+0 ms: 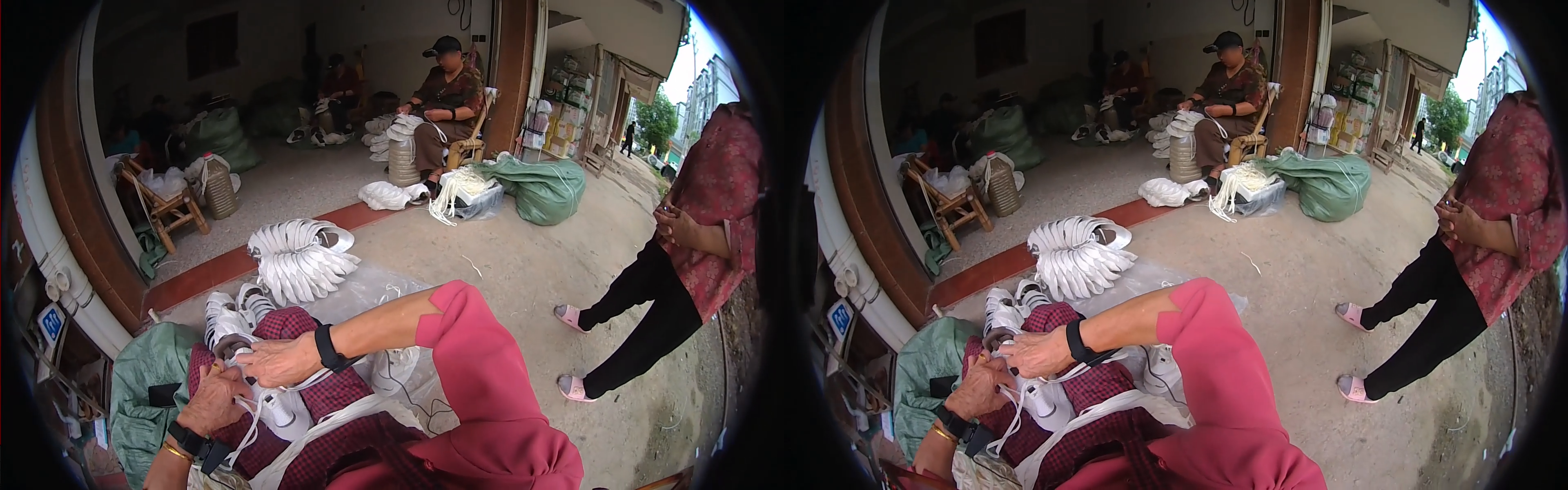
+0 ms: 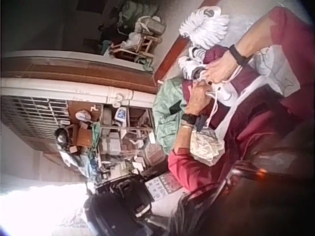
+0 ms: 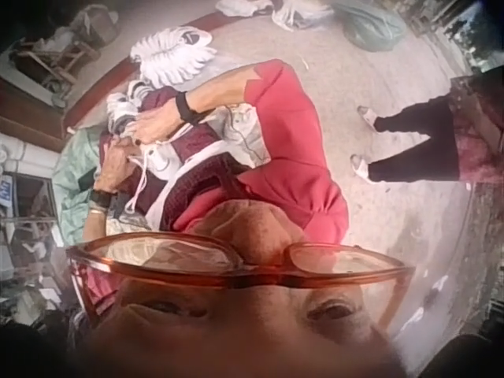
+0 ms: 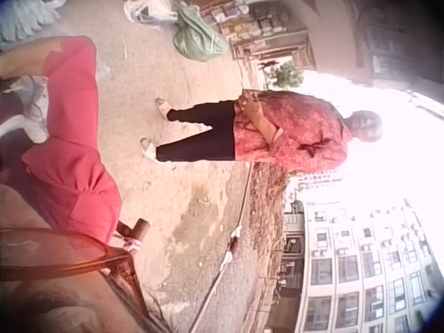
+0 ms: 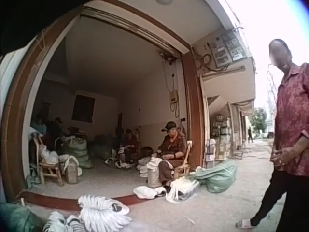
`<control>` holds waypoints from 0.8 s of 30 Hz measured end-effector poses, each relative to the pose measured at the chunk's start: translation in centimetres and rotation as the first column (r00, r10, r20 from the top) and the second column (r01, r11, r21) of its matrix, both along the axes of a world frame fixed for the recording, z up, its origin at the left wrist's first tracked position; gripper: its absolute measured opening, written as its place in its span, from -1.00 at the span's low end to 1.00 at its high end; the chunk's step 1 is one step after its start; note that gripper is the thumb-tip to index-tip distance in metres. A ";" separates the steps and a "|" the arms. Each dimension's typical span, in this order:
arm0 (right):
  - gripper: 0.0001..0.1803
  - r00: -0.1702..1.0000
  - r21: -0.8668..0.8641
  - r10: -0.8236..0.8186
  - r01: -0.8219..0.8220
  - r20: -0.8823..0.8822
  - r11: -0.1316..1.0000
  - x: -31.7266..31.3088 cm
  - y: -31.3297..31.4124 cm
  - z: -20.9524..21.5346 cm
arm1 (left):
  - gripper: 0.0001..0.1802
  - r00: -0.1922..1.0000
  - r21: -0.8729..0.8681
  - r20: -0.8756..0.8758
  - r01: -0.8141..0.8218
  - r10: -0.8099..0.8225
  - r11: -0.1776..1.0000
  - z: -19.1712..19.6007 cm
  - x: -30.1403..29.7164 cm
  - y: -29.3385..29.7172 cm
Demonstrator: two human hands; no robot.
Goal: Lacing the shoelaces through the eyelets of white sneakers.
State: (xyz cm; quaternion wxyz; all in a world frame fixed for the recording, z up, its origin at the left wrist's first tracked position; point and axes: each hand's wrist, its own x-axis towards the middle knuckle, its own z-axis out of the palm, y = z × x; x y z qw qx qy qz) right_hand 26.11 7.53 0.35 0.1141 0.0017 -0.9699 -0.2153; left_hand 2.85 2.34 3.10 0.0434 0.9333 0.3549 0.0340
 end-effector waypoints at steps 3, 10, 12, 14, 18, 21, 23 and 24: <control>-0.81 0.986 -0.310 -0.124 0.152 0.108 0.939 0.5 0.5 -0.4 | -0.74 0.999 -0.188 -0.049 -0.032 0.023 0.982 1.7 0.6 0.2; -0.76 0.850 -0.436 -0.168 0.414 0.499 0.799 -4.4 4.7 0.6 | -0.74 0.952 -0.193 -0.077 -0.307 0.298 0.932 0.3 2.3 1.9; -0.73 0.867 -0.421 -0.243 0.435 0.436 0.796 -4.2 4.2 0.1 | -0.77 0.946 -0.186 -0.059 -0.323 0.318 0.928 -1.5 1.7 3.1; -0.73 0.856 -0.359 -0.325 0.474 0.402 0.804 -4.3 2.4 0.3 | -0.77 0.917 -0.280 -0.105 -0.399 0.385 0.873 -1.4 1.2 2.8; -0.70 0.908 -0.526 -0.402 0.400 0.118 0.750 -3.5 3.3 -2.9 | -0.79 0.932 -0.324 -0.125 -0.362 0.340 0.874 -0.7 2.3 3.8; -0.69 0.903 -0.708 -0.424 0.348 0.075 0.615 -2.5 2.9 -2.0 | -0.83 0.934 -0.356 -0.066 -0.350 0.351 0.866 -0.6 2.1 3.4; -0.66 0.779 -0.883 -0.586 -0.417 -0.225 -0.215 -2.0 0.7 -0.9 | -0.89 0.909 -0.373 0.110 -0.338 0.403 0.864 -1.8 0.9 2.4; -0.61 0.805 -0.897 -0.529 -0.409 -0.268 -0.167 -2.3 0.8 -2.1 | -0.89 0.901 -0.369 0.102 -0.359 0.421 0.858 -1.2 1.1 1.6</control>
